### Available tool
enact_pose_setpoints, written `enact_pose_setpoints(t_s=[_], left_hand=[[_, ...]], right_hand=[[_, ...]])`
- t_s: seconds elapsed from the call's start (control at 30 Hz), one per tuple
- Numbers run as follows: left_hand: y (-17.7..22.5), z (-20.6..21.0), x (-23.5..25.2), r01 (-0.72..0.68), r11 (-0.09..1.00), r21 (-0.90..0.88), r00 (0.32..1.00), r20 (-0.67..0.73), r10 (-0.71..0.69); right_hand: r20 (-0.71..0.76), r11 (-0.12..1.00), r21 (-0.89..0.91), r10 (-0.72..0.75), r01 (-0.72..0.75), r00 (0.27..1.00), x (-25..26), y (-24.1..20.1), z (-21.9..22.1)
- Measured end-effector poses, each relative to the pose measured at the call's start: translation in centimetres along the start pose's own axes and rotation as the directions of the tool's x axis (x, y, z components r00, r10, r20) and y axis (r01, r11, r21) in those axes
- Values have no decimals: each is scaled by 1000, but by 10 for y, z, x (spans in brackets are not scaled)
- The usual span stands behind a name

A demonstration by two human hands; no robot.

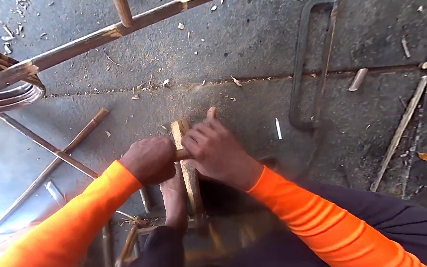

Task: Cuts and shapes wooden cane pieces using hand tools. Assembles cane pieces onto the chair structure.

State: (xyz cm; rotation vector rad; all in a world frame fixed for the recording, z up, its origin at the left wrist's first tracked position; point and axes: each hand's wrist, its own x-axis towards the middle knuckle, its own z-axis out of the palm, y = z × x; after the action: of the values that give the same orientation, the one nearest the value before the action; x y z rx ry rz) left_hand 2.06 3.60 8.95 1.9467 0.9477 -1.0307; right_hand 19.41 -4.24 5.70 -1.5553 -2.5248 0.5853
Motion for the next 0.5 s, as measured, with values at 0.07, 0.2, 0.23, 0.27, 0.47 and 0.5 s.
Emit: enact_pose_setpoints(t_s=[0.07, 0.2, 0.23, 0.27, 0.47, 0.5], left_hand=[[6, -7, -2, -14, 1000, -9, 999, 30, 14], [-13, -14, -26, -298, 860, -414, 940, -282, 190], [-16, -9, -36, -402, 745, -533, 894, -403, 195], [-16, 0, -42, -496, 594, -634, 848, -499, 176], [18, 56, -37, -829, 107, -549, 539, -835, -111], [25, 60, -37, -852, 68, -518, 503, -849, -161]], right_hand=[[63, 997, 70, 30, -35, 998, -1, 3, 2], [94, 820, 529, 197, -217, 976, -21, 18, 6], [113, 705, 657, 257, -267, 960, -27, 17, 4], [146, 572, 761, 307, -305, 940, -34, 14, -1], [230, 183, 936, 329, -301, 916, -49, -16, -15], [236, 175, 936, 336, -307, 912, -49, -18, -15]])
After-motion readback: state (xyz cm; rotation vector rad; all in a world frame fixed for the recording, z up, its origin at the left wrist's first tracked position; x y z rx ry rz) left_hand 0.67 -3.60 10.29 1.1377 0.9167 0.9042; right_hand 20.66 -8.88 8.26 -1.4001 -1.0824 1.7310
